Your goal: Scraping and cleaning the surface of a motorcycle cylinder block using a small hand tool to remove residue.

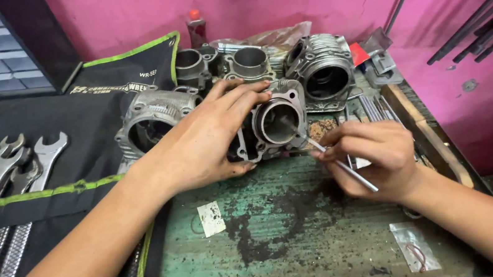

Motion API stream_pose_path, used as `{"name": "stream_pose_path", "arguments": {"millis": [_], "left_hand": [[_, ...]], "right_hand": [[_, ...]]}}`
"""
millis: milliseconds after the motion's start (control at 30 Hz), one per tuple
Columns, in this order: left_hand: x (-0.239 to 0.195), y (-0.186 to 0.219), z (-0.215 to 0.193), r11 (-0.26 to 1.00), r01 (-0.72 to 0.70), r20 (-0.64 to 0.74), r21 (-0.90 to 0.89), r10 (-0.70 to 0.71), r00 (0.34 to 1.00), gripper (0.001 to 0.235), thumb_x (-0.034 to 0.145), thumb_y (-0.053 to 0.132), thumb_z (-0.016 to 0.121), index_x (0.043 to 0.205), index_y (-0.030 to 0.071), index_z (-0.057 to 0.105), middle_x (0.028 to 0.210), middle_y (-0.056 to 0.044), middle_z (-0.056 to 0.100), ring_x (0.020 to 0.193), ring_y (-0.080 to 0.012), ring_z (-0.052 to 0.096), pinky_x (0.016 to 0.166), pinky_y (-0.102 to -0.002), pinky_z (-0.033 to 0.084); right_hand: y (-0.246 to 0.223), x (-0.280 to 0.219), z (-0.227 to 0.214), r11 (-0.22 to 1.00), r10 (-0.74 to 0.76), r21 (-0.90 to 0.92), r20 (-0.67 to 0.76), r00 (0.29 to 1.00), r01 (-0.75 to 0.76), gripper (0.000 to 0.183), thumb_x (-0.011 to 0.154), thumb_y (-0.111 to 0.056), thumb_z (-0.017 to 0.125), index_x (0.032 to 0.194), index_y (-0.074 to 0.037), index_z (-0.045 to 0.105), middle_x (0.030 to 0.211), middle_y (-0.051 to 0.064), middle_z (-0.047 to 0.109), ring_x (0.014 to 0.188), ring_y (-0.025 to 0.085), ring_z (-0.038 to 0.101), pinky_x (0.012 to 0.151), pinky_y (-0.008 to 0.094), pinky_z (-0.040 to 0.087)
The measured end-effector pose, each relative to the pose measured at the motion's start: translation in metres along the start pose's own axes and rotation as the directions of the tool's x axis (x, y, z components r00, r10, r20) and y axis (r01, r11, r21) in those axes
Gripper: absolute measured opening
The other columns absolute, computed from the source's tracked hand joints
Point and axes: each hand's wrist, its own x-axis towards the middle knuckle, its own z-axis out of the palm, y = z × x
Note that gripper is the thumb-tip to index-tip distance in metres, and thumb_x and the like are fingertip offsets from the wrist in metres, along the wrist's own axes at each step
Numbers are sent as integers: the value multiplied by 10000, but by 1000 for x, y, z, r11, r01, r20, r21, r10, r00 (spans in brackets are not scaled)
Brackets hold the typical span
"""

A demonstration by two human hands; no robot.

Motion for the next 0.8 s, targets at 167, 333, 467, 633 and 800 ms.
{"name": "stream_pose_path", "arguments": {"millis": [167,333,467,633,800], "left_hand": [[0,-8,8,996,-69,-55,-62,66,996,1032,541,328,1043,1373,25,513,1508,-184,524,1364,-355,488,1139,-494,389],[1,-6,11,995,-77,-58,-62,73,996,981,489,310,1045,1299,69,548,1470,-159,538,1311,-331,486,1080,-498,417],[0,-6,9,993,-109,-34,-34,108,994,967,458,320,1052,1253,83,556,1438,-136,538,1283,-336,468,1046,-490,430],[0,-7,12,988,-154,-40,-30,152,988,966,475,358,1061,1251,76,559,1436,-143,549,1301,-354,487,1094,-498,373],[0,-6,10,987,-161,-22,-6,160,987,968,470,377,1069,1238,75,563,1449,-134,550,1284,-352,491,1074,-498,392]], "right_hand": [[-1,-1,0,997,-48,72,88,995,41,54,889,-115,742,895,-67,767,874,95,742,703,181,734,614,272,585],[6,-9,-3,993,-96,82,129,987,86,107,931,-134,684,985,-86,763,930,114,741,721,220,740,567,307,548],[2,-6,-5,988,-148,49,104,984,143,168,973,-102,613,1040,-1,729,938,170,698,696,260,705,535,335,533],[-17,1,-3,997,-62,-32,60,996,64,174,923,49,653,1072,10,734,919,141,724,714,207,711,597,272,579],[-8,-11,11,993,-109,-36,10,994,109,159,935,21,576,807,21,668,979,223,770,703,248,773,555,320,608]]}}
